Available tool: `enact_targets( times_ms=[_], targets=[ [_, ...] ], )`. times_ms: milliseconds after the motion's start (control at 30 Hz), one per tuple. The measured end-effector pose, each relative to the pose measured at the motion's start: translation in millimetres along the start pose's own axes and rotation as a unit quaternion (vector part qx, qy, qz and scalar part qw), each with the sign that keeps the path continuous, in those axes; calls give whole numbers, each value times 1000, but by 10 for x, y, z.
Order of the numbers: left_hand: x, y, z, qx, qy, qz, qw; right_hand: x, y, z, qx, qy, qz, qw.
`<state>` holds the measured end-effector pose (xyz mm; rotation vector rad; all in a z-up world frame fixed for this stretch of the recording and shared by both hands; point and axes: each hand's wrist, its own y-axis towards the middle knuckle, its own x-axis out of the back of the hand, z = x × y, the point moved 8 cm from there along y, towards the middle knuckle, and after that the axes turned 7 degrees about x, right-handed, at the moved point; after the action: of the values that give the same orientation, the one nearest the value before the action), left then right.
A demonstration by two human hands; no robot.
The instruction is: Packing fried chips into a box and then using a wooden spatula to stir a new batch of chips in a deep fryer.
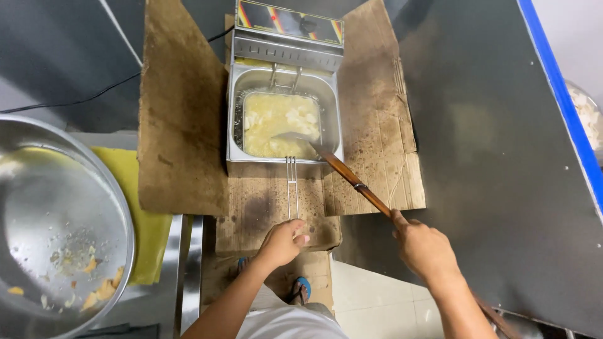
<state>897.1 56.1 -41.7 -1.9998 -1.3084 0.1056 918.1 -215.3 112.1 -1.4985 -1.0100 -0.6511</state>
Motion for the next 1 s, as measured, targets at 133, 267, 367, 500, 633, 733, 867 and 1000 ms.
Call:
enact_targets(
  times_ms=[133,267,367,500,633,733,867,1000],
  targets=[
    [-29,135,15,-37,72,7,997,327,-265,-124,-1,-8,34,999],
    [-107,301,151,-2,169,33,985,537,-512,-270,-67,39,13,997],
    [-168,361,249,17,217,42,975,384,-394,-227,-73,46,-9,996],
    [-226,301,235,58,273,65,958,3,-197,-11,-19,57,1,998],
    [-293,259,244,22,300,35,953,134,-378,-38,-18,42,26,999],
    [-289,153,186,21,295,57,954,281,-550,-168,-55,66,19,996],
    [-335,122,182,31,360,83,929,383,-539,-121,-91,101,-21,990],
    [-364,98,173,42,407,98,907,94,-192,-37,-36,120,-36,991]
  ],
)
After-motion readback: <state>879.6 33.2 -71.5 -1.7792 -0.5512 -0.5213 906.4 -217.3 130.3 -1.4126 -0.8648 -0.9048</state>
